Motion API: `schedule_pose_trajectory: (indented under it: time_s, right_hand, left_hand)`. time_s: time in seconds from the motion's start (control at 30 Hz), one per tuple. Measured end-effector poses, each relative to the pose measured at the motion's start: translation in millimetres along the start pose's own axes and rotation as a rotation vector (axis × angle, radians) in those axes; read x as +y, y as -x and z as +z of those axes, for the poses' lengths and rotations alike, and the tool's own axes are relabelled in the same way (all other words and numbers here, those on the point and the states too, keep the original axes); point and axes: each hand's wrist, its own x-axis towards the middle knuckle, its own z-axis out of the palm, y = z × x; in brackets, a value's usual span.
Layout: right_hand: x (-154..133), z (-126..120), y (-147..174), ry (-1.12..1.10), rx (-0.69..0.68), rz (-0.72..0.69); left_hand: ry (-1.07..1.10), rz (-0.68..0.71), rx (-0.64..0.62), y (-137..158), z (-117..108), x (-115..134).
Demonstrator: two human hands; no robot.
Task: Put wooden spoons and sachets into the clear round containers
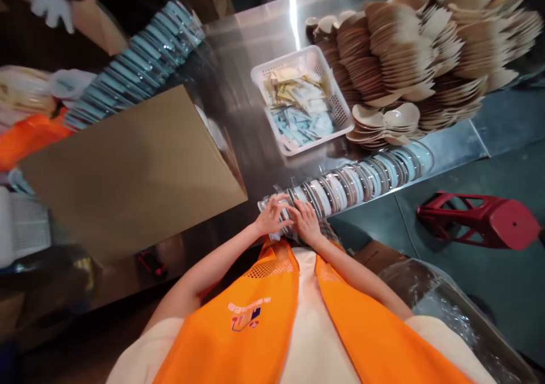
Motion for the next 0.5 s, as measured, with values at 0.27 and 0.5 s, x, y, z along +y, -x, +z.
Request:
schedule_pose_trajectory:
  time_s: [0.27, 0.5]
  right_hand:
    - [122.9, -170.6, -60.3, -0.248, 0.321, 0.178]
    - [243.4, -257.1, -193.6, -0.224, 0.385, 0.391]
  left_hand:
    - [-0.087, -0.139, -0.043, -30.5, -6.3, 13.8]
    - [-0.065, -0.393, 0.210, -235.5, -30.6, -0.9]
